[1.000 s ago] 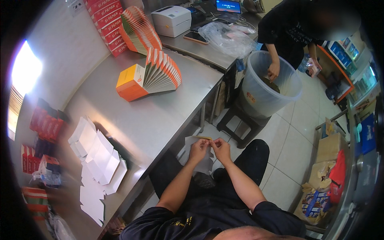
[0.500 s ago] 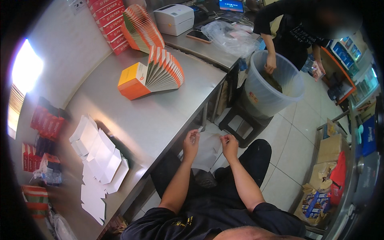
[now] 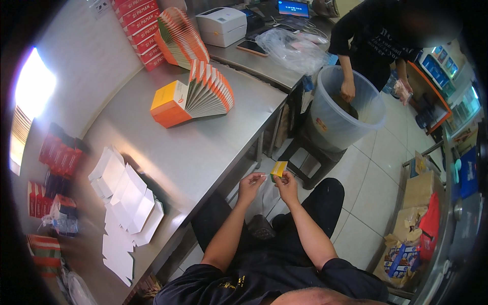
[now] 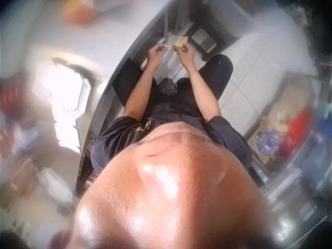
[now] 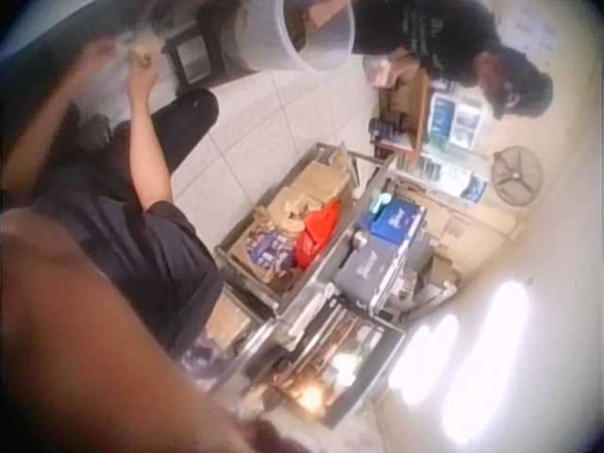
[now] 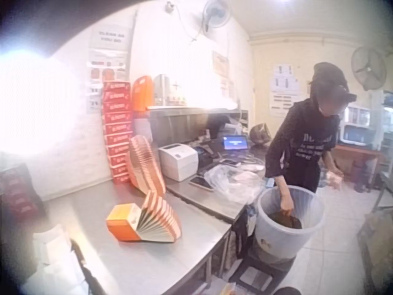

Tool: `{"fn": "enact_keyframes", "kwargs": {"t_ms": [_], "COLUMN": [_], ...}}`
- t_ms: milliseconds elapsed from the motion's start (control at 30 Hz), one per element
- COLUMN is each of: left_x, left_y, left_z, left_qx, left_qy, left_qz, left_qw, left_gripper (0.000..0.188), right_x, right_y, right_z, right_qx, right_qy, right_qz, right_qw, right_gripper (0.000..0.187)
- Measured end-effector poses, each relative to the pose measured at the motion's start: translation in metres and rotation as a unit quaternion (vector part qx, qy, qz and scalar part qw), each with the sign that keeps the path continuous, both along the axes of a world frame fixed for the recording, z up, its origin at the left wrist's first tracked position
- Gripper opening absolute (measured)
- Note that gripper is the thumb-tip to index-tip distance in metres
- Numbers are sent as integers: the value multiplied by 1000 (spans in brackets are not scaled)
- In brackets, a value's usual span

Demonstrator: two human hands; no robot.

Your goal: The person sits at a metal table and repeatedly folds flat paperboard pieces into small rectangular boxes, then stacks the finished boxes on the table. The person handles each piece one at a time, folding edges and pressing seams to form the box shape.

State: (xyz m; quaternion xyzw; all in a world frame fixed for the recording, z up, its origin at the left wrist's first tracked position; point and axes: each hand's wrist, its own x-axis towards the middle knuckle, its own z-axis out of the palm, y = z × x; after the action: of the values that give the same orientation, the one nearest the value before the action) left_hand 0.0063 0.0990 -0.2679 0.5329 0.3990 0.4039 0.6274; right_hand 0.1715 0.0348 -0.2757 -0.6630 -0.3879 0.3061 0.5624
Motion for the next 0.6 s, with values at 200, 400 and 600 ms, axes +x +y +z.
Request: {"fn": "enact_keyframes", "kwargs": {"t_ms": [200, 400, 600], "left_x": [2, 4, 5], "left_y": [-9, -11, -8], "left_z": [16, 15, 3], "left_qx": [39, 27, 8], "left_qy": [39, 31, -4], "left_qz": [32, 31, 41], "left_qw": [998, 999, 999], "left_gripper": [25, 26, 26], "right_x": [-14, -11, -12], "right_y": [-11, -11, -9], "right_z": [41, 34, 21], "right_qx": [63, 7, -1], "right_qy": [-182, -33, 41], "right_qz": [57, 52, 111], "right_qw": [980, 998, 993], "right_gripper": [22, 16, 15]}}
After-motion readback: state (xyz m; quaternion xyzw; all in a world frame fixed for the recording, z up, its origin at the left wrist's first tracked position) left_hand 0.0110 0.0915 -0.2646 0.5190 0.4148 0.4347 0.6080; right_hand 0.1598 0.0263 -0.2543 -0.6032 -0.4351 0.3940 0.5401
